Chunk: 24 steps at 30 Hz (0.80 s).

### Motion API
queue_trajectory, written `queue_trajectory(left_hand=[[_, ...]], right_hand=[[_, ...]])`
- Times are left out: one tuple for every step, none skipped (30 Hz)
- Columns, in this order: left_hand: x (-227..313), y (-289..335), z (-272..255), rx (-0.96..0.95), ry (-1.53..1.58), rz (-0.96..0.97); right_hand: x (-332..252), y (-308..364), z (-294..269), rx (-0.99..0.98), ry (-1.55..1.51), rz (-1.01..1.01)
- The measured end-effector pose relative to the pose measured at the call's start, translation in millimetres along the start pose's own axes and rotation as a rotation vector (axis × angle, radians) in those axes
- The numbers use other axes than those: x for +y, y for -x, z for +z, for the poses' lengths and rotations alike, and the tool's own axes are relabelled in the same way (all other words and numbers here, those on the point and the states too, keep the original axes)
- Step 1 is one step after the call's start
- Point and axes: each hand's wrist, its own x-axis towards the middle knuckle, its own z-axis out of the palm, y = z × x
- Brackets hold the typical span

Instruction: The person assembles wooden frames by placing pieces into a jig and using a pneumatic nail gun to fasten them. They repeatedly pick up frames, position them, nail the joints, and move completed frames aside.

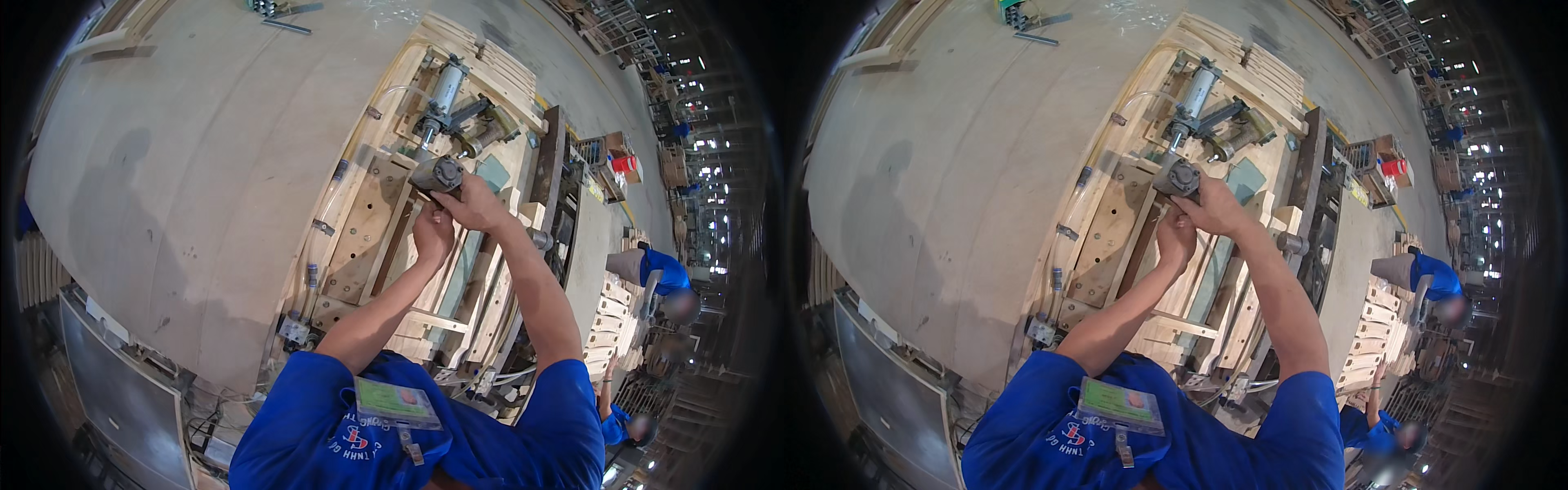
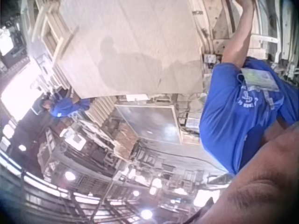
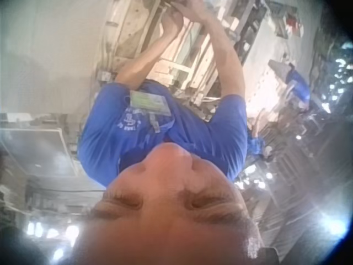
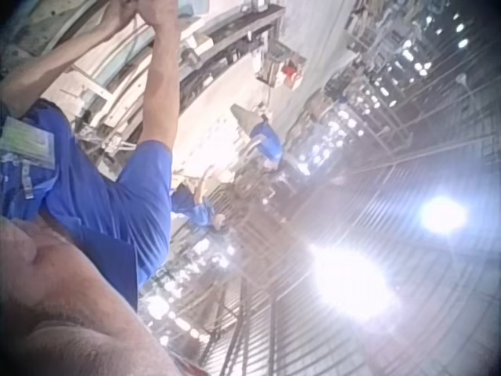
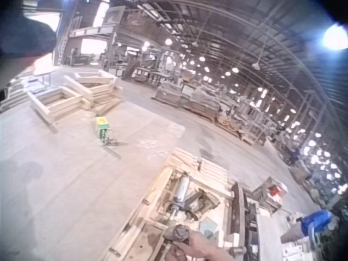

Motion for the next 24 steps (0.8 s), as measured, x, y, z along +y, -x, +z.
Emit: queue_trajectory(left_hand=[[4.0,6.8,2.7,0.000,0.024,0.007],[7.9,13.1,4.8,-0.002,0.049,0.015],[6.5,6.0,-4.0,-0.019,0.037,0.009],[5.5,-1.1,-12.6,-0.039,0.027,0.002],[4.7,-6.8,-20.6,-0.060,0.018,-0.005],[6.6,-7.5,-18.9,-0.066,0.006,-0.009],[8.6,-6.1,-16.3,-0.072,-0.005,-0.013],[10.5,-3.8,-13.7,-0.078,-0.016,-0.016],[13.1,0.9,-11.5,-0.080,-0.017,-0.020],[14.7,7.6,-11.2,-0.079,-0.022,-0.026],[15.6,14.4,-12.6,-0.076,-0.026,-0.032],[6.1,23.6,-14.2,-0.133,0.016,0.004],[-3.4,37.5,-17.6,-0.180,0.040,-0.002],[-12.5,52.1,-21.2,-0.227,0.064,-0.008],[-19.7,66.0,-25.8,-0.270,0.088,-0.018],[-24.7,73.2,-40.9,-0.314,0.069,-0.121],[-22.2,89.7,-54.2,-0.330,0.120,-0.217],[-16.0,106.8,-68.6,-0.347,0.170,-0.311],[-9.8,123.3,-82.7,-0.362,0.220,-0.403],[-4.9,138.9,-95.4,-0.331,0.395,-0.515],[-9.2,146.9,-106.1,-0.348,0.423,-0.549],[-13.8,154.4,-118.2,-0.365,0.453,-0.583],[-17.7,161.9,-128.4,-0.380,0.482,-0.616],[-21.0,166.6,-133.4,-0.354,0.493,-0.593]], right_hand=[[1.5,4.9,-2.2,-0.004,0.032,0.042],[-0.4,-4.4,11.9,0.005,0.023,0.046],[-1.9,2.5,1.1,0.000,0.049,0.073],[-6.7,-3.9,5.4,0.007,0.034,0.063],[-11.6,-7.2,8.9,0.015,0.017,0.062],[-16.0,-8.2,4.8,0.011,0.022,0.066],[-20.5,-2.3,0.6,0.009,0.023,0.077],[-25.4,4.6,-3.0,0.006,0.023,0.088],[-30.7,13.3,-4.6,0.033,0.051,0.122],[-34.2,22.6,-3.1,0.059,0.074,0.153],[-37.8,30.2,-2.1,0.083,0.097,0.183],[-35.9,41.4,-0.5,0.109,-0.035,0.127],[-28.2,54.5,5.3,0.103,-0.060,0.114],[-21.3,67.2,11.6,0.098,-0.085,0.101],[-18.8,80.1,19.8,0.089,-0.111,0.087],[-54.1,83.0,16.9,-0.002,-0.128,0.137],[-66.2,94.1,20.1,-0.084,-0.140,0.135],[-74.2,104.1,26.0,-0.163,-0.154,0.134],[-78.8,112.5,34.2,-0.240,-0.168,0.130],[-81.1,119.1,43.8,-0.302,-0.086,0.123],[-84.4,122.0,52.2,-0.345,-0.116,0.101],[-88.8,123.8,62.1,-0.389,-0.146,0.078],[-92.6,125.0,71.5,-0.433,-0.176,0.053],[-95.9,125.6,76.7,-0.443,-0.140,0.056]])
